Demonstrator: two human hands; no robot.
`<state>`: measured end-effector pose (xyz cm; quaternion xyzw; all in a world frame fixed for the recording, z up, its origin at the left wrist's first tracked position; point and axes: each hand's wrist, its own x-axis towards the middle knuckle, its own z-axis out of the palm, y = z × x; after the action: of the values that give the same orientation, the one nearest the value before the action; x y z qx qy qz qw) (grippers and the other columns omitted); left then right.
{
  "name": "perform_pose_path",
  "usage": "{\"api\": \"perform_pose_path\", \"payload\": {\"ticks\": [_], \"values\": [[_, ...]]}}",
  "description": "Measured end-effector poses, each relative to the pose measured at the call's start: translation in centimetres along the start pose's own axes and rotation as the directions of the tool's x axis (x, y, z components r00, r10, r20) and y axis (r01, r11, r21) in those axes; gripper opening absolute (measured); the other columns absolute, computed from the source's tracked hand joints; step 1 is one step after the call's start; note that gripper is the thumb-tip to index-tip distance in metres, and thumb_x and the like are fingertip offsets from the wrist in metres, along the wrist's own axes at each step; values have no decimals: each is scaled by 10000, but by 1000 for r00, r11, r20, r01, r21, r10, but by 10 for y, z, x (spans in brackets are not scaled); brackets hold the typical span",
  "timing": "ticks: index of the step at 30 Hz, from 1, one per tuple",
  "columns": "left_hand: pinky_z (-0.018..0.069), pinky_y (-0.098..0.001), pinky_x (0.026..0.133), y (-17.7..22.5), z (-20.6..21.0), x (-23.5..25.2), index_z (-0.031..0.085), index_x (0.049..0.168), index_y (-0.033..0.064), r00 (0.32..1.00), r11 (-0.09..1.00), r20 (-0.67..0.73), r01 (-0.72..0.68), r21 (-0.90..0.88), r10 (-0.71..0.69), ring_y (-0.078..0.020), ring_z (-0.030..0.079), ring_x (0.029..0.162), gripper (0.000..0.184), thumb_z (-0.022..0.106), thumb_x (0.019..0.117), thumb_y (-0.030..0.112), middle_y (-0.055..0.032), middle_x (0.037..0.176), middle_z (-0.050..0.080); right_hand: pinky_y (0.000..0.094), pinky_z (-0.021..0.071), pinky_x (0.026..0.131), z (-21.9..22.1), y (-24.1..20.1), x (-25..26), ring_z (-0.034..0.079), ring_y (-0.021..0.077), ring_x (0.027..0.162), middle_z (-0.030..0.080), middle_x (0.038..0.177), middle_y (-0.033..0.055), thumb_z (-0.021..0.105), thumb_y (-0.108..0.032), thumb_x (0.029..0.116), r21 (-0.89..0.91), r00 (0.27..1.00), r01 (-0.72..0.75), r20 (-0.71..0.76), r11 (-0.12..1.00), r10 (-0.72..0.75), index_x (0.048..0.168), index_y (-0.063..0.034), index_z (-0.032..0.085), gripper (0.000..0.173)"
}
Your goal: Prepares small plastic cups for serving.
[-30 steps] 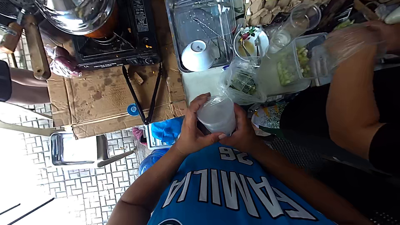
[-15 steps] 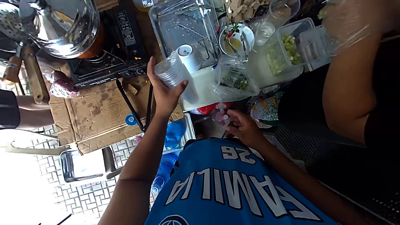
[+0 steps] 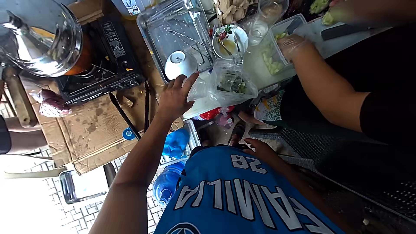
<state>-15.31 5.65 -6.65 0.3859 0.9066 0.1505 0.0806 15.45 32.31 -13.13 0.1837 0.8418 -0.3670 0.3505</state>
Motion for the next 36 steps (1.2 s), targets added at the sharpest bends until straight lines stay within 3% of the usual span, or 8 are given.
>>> {"api": "perform_pose_path", "payload": {"ticks": [3,11,14,17,21,26,32,36], "values": [[459,-633,976,-8,3,6,292,1627,310,984,993,176,-24,117,4,-446,542,1296,1061,868,751,141,-205,1447,541,508,446,1104,0,3,-1,588,352,1281,577,1425,212,603,-306,1039,-37,999,-27,19,999,28,1485,-49,516,523],[427,-653,1018,-5,25,4,487,1521,230,978,980,128,-176,88,164,-390,479,1403,844,777,763,0,-123,1494,548,525,440,1104,15,11,-2,598,382,1268,597,1392,239,601,-280,1044,-56,997,-38,57,998,42,1492,-25,501,526],[428,-627,1066,-2,-2,-3,531,1486,145,984,986,-99,-154,-61,147,-404,503,1381,785,799,757,32,-184,1475,553,521,443,1105,20,17,-3,603,386,1266,609,1373,247,605,-272,1043,-58,997,-52,60,997,55,1487,-8,503,526],[403,-563,1151,-24,-25,10,535,1432,-13,893,947,-420,-260,-191,161,-422,505,1379,723,815,772,81,-259,1457,548,529,439,1103,24,18,-5,605,391,1261,620,1356,251,600,-275,1048,-75,994,-73,78,995,79,1479,-6,511,516],[393,-428,1182,-78,-40,72,393,1499,-85,833,907,-547,-168,-386,-79,-355,469,1409,954,888,745,226,-290,1484,482,542,449,1087,21,17,-9,612,398,1245,620,1348,257,621,-268,1037,-79,992,-98,77,992,104,1476,-17,519,516],[470,-421,1122,-125,-60,175,238,1609,76,878,885,-359,137,-445,-317,-275,546,1359,1126,886,707,260,-191,1535,478,546,441,1109,13,12,-32,590,382,1279,586,1408,234,622,-332,1031,-23,973,-229,36,973,229,1512,-46,487,577],[448,-697,1028,-128,-46,263,360,1557,103,926,924,-134,321,-207,-352,-501,496,1343,958,852,736,129,-275,1495,482,563,457,1091,43,44,-69,609,414,1253,604,1379,267,664,-290,1011,200,910,-408,11,891,414,1497,-15,498,582],[407,-785,969,-129,-15,289,368,1568,103,904,904,-52,420,-81,-425,-581,449,1341,910,807,773,152,-336,1472,470,555,458,1089,77,73,-89,631,418,1226,639,1316,289,644,-243,1023,345,878,-468,81,814,471,1462,35,513,536]]}}
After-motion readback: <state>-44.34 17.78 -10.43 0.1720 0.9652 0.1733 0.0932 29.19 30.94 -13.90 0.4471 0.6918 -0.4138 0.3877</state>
